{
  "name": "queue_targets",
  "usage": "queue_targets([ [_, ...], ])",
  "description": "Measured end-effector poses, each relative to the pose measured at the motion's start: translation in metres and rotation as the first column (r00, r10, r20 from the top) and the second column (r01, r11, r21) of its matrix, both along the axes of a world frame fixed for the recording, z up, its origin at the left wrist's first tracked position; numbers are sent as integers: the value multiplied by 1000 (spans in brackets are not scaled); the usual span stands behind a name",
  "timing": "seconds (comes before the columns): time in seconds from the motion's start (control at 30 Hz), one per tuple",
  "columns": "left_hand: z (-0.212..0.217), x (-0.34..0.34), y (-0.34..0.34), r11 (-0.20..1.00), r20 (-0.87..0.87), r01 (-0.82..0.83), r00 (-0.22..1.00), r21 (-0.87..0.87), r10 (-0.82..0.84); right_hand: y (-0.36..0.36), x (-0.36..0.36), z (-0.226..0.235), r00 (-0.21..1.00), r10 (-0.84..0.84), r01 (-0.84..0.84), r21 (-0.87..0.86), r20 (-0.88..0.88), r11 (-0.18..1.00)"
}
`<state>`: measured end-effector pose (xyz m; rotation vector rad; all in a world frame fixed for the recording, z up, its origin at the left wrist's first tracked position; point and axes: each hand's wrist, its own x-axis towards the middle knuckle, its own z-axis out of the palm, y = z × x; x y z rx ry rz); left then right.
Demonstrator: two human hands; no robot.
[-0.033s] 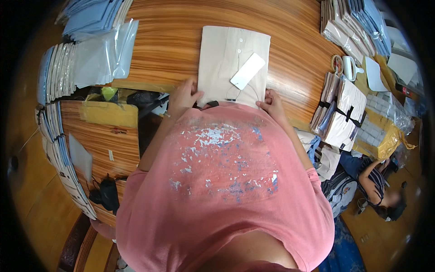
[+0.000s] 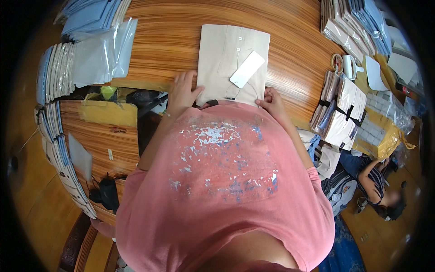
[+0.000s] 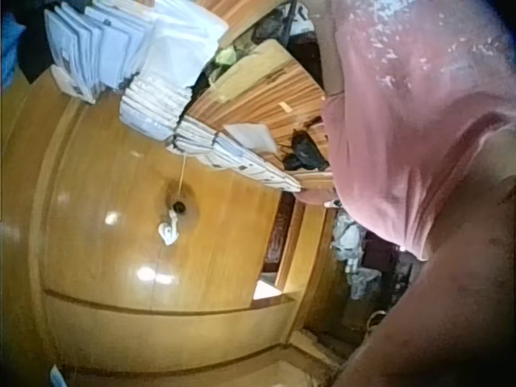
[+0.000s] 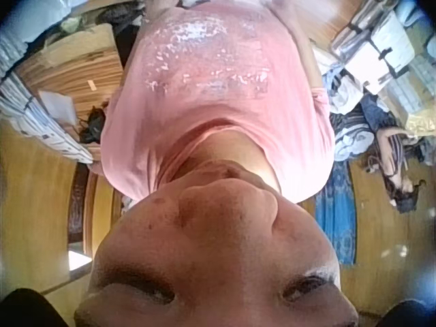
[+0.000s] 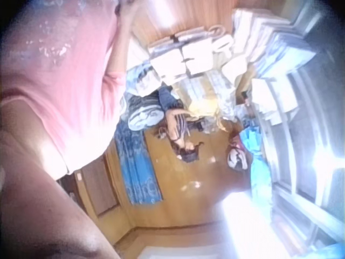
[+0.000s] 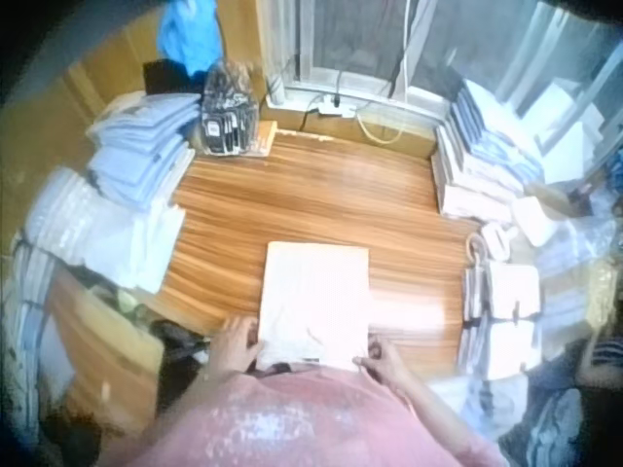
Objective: The person packages a shirt into a clear plastic bag and then adds a black ribbon to another already-packaged shirt. They first take a beige shirt, fold it around a cardboard insert, place it inside a plastic bag, and seal the bag with tape. Finally, they wrap a black ribbon around a second packaged beige shirt.
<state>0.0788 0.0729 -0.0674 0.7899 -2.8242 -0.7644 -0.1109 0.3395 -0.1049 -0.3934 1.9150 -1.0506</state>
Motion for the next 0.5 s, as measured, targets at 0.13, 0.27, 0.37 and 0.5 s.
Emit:
queue_targets([
  [0.13,23,-72,42,919,-221,377,912,117,-346,-22,-23,39,919,56,-42,45,-389,998],
  [0.27,2,-95,50,958,-104,285,954,31,-280,-40,-34,60,929,50,-86,-83,-366,993],
  [0.37,12,-82,37,910,-127,144,987,389,-101,-52,-30,47,980,-11,-21,-158,-199,987],
  [0.5,-19,-75,37,163,-195,150,930,975,313,-98,0,45,970,-142,205,-350,198,914],
])
